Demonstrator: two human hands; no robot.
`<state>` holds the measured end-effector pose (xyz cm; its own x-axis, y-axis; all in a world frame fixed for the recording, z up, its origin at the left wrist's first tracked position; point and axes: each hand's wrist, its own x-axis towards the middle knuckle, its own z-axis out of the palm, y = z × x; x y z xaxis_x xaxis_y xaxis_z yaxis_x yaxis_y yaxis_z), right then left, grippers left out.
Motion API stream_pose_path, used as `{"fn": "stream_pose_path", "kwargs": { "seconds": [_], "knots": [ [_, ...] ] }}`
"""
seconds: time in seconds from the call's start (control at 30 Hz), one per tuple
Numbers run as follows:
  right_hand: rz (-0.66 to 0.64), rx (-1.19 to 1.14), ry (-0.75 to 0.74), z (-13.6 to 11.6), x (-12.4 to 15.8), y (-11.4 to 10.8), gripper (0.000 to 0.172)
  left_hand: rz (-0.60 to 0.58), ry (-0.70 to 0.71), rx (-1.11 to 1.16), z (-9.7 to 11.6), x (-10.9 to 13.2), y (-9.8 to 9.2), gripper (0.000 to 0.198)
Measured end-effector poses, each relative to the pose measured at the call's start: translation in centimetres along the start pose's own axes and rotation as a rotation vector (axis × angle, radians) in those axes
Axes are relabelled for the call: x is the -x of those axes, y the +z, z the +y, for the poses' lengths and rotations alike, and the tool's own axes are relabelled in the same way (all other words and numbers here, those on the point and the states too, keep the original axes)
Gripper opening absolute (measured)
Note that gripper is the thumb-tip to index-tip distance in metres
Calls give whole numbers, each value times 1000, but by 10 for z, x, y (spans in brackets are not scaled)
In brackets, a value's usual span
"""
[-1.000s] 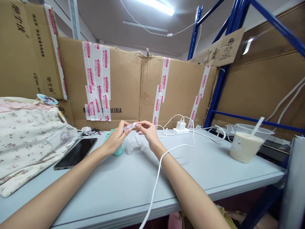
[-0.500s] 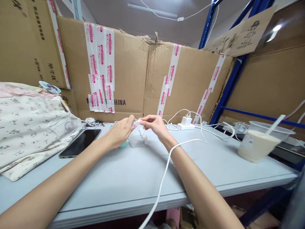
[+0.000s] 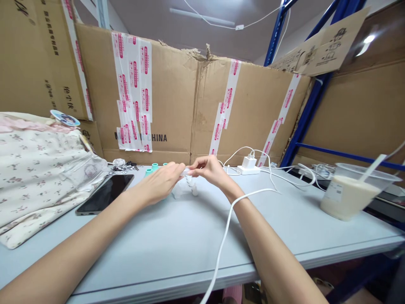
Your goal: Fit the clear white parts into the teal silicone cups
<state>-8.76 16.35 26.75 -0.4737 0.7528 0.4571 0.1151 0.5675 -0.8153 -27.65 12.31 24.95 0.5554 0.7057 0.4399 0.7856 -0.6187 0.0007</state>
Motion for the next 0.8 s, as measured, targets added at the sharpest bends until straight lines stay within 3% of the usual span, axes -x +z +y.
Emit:
{"fn": "stream_pose_path", "kwargs": {
  "seconds": [0.23,0.33,0.5,0.67,0.8],
  "knots": [
    [-32,295,-167,0,1,-3,13,-26,29,-5,-3,0,10,23],
    [-41,381,-173,1,0,-3,9,-39,66,-52,-3,0,12,21],
    [38,176,-86,5,-1,2,16,38,-60,54,-3,-2,14,24],
    [57,-166,-33,1,2,4,31,243,-110,244,0,-7,13,29],
    [12,-278,27,6,2,7,32,239,-169,295,0,-6,13,37]
  ]
}}
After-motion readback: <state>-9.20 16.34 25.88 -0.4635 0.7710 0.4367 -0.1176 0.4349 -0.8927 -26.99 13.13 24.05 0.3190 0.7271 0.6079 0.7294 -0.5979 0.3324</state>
